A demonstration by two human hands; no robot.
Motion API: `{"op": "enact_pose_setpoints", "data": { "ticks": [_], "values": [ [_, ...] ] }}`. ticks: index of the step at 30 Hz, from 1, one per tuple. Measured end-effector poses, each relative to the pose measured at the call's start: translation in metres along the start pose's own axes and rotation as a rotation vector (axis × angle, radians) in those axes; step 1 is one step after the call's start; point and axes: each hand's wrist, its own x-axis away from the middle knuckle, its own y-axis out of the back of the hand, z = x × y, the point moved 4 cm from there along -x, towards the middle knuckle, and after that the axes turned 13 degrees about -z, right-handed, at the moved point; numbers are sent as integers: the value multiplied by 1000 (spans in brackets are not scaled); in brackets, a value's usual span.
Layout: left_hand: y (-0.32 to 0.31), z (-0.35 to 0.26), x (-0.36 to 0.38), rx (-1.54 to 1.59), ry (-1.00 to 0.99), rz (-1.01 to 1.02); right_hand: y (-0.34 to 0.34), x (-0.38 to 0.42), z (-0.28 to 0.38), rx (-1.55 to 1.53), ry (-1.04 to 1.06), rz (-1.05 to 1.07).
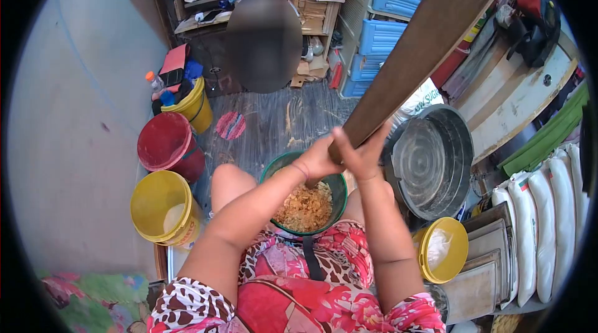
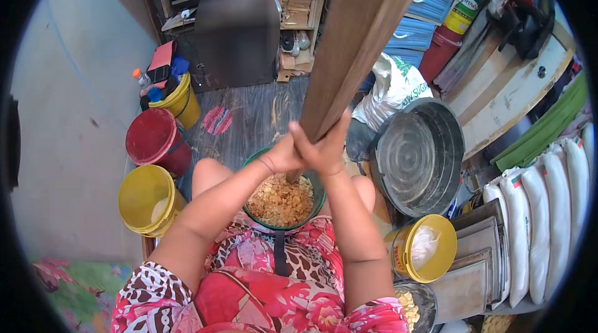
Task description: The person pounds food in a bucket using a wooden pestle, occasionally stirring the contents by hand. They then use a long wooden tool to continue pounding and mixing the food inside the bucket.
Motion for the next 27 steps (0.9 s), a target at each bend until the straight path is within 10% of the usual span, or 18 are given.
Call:
{"op": "enact_pose_setpoints", "data": {
  "ticks": [5,10,12,13,16,17,18,19,27],
  "values": [
    [43,-221,-65,37,-503,-182,-5,-169,153,110,320,-165],
    [63,-330,-100,340,-247,183,-29,-220,216,-231,294,54],
    [65,-308,-99,-55,-533,-128,-30,-215,206,-229,261,55],
    [66,-289,-74,159,-227,-146,-27,-206,189,-162,238,14],
    [37,-129,-5,118,-179,-197,-19,-75,83,-27,-82,-38],
    [24,-45,35,-49,-186,-238,-17,-4,27,122,111,-22],
    [9,25,71,298,299,-157,-15,74,-27,49,-138,71],
    [0,73,88,215,308,-103,-17,113,-46,-136,-380,90],
    [-3,70,91,223,320,-22,0,128,-55,-82,-508,206]
  ]
}}
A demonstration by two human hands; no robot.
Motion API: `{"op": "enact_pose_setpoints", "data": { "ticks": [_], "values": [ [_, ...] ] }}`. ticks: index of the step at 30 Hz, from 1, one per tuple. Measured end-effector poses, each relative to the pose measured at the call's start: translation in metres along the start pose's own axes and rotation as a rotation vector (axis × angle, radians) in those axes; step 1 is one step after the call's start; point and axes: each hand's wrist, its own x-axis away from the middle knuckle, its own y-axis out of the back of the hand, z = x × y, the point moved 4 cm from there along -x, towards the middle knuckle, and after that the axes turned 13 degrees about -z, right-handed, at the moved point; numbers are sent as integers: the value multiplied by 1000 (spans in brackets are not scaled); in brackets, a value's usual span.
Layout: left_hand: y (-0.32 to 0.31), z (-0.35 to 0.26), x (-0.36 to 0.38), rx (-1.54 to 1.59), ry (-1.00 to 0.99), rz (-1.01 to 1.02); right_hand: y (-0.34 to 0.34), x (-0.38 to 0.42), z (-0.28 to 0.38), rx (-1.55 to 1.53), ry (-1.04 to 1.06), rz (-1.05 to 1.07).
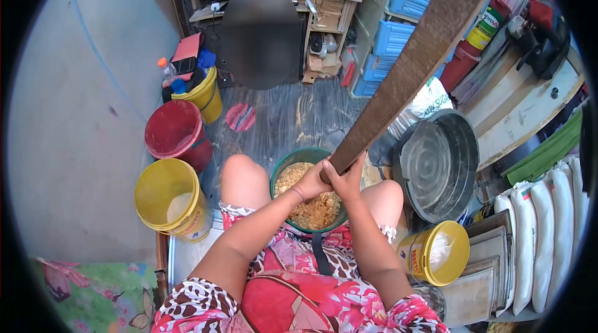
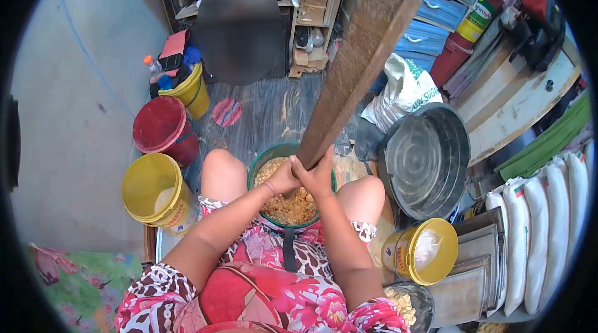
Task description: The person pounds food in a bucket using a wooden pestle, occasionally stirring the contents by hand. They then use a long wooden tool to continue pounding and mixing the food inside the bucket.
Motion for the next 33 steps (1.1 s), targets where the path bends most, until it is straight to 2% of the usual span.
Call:
{"op": "enact_pose_setpoints", "data": {
  "ticks": [3,5,7,9,10,11,12,13,15,16,17,19,20,21,22,23,24,25,27,28,29,30,31,32,33],
  "values": [
    [-8,-30,2,34,-38,-43,8,-11,23,-7,78,-22],
    [-11,-77,-2,46,-136,58,16,-28,68,13,165,-36],
    [-15,-139,-14,-115,-315,51,17,-62,143,22,228,-105],
    [-20,-236,-17,-76,-497,29,21,-98,233,66,357,-219],
    [-24,-267,-28,-45,-699,13,24,-119,264,62,519,-309],
    [-25,-297,-34,-138,-547,31,25,-140,297,80,692,-317],
    [-25,-331,-35,-170,-547,-42,24,-147,315,89,682,-320],
    [-25,-355,-42,-152,-519,-42,19,-152,332,30,691,-233],
    [-24,-375,-60,-139,-617,-45,7,-158,356,-93,712,-54],
    [-21,-372,-61,-159,-638,-58,2,-161,360,-155,724,37],
    [-19,-365,-61,-180,-663,-74,4,-167,350,-155,729,37],
    [-17,-304,-53,-159,-729,-242,14,-180,281,-17,471,-20],
    [-17,-250,-49,-91,-579,-195,9,-150,216,-191,369,-269],
    [-13,-158,-48,-221,-484,-111,13,-119,141,-19,419,-220],
    [-14,-102,-24,108,-164,-107,6,-74,32,-8,254,-322],
    [-10,-16,-12,174,-66,-25,3,-22,-37,55,37,-27],
    [-6,24,-12,2,-79,-75,-1,-13,-42,-112,-81,-74],
    [1,16,-21,2,-88,-67,0,-21,-42,-111,-71,-81],
    [7,13,-9,-327,289,153,3,-11,-43,-56,-133,47],
    [7,-6,-7,-157,221,129,3,-9,-35,-99,-173,54],
    [4,11,-7,-153,215,122,5,-8,-28,-97,-168,62],
    [2,38,-6,-100,111,71,7,-3,-22,-136,-171,52],
    [0,27,-7,-53,-4,19,5,-7,-13,-181,-164,41],
    [1,20,-1,-18,-12,-77,4,-12,-4,-185,-155,44],
    [-3,14,-3,-18,-16,-77,7,-17,8,-140,-60,20]
  ]
}}
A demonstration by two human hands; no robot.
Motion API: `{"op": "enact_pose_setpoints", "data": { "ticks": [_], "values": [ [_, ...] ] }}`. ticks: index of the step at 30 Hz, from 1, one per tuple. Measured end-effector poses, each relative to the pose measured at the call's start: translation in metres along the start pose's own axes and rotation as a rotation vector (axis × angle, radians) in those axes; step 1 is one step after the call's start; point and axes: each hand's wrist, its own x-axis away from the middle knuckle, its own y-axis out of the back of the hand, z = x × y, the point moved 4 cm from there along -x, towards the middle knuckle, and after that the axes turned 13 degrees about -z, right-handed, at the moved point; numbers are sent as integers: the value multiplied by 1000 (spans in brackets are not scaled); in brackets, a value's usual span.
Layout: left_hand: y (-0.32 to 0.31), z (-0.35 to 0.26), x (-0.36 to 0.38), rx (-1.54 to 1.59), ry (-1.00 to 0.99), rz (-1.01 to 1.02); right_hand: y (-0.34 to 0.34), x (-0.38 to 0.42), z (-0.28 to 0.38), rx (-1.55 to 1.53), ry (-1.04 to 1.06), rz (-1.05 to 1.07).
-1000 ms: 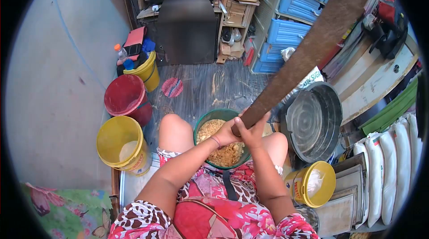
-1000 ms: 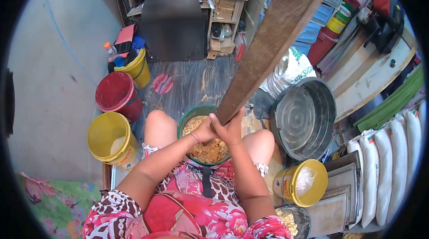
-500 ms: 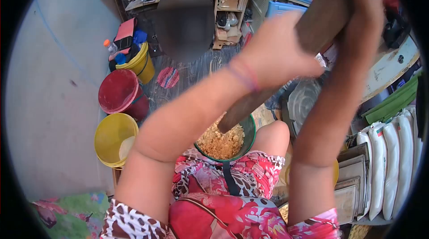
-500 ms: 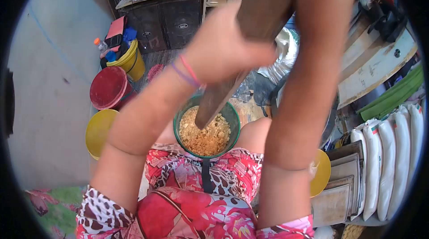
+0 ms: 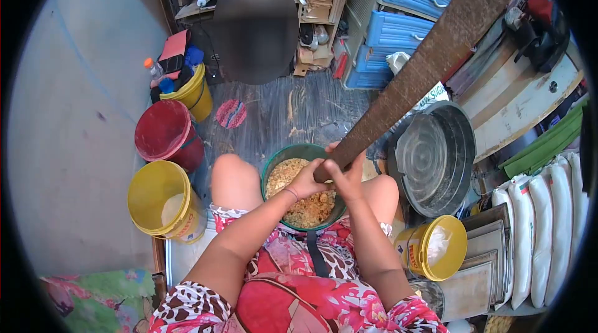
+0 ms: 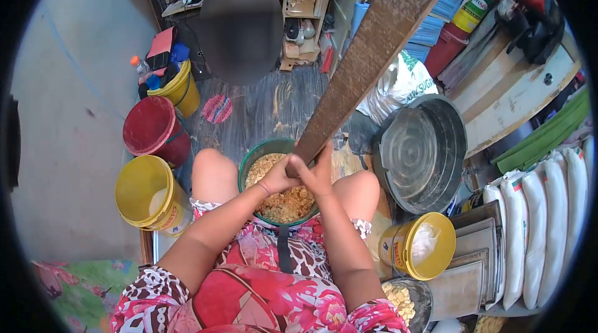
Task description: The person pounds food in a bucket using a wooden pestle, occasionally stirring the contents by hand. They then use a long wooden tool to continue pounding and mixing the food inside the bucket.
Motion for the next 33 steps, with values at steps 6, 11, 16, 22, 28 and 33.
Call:
{"op": "enact_pose_setpoints", "data": {
  "ticks": [6,11,16,22,28,33],
  "values": [
    [-18,-131,-40,68,-183,122,-1,-57,79,88,308,-74],
    [-36,-304,-73,80,-393,76,-29,-122,264,79,514,-225],
    [-58,-358,-96,87,-486,7,0,-192,314,27,637,-174],
    [-66,-85,-52,161,-155,93,46,-49,32,480,308,-232],
    [-60,-26,-44,-65,79,229,47,-23,6,170,180,-192],
    [-70,-47,-26,96,89,138,64,-18,10,78,191,-190]
  ]
}}
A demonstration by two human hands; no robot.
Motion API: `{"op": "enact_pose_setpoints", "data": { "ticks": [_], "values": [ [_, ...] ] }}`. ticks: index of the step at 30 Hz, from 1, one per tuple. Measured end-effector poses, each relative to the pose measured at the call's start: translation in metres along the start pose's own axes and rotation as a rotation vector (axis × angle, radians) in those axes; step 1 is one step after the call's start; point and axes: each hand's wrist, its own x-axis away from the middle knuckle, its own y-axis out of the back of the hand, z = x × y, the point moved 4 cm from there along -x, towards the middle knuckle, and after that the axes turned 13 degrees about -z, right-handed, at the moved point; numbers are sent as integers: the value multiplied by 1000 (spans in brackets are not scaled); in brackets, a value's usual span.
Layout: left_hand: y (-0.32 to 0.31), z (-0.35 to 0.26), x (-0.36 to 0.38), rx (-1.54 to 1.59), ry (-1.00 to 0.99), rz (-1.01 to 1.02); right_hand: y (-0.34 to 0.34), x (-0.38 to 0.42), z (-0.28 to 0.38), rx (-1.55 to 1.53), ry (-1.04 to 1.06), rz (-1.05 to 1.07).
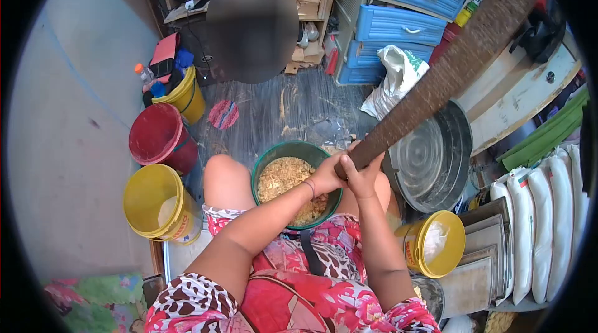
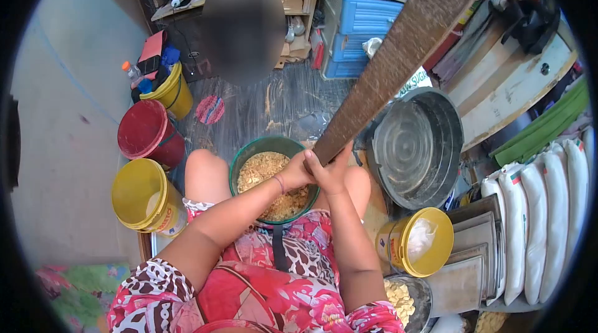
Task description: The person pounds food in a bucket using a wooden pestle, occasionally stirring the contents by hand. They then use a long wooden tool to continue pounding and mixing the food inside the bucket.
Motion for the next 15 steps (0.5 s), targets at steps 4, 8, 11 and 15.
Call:
{"op": "enact_pose_setpoints", "data": {
  "ticks": [4,8,11,15],
  "values": [
    [-4,-78,-9,122,-75,55,-18,-52,73,110,196,-42],
    [-16,-242,-28,64,-574,67,-51,-144,222,99,430,-155],
    [-23,-331,-30,34,-744,-41,-64,-202,279,-198,243,116],
    [-18,-321,-25,-110,-532,-11,-54,-198,270,20,518,-109]
  ]
}}
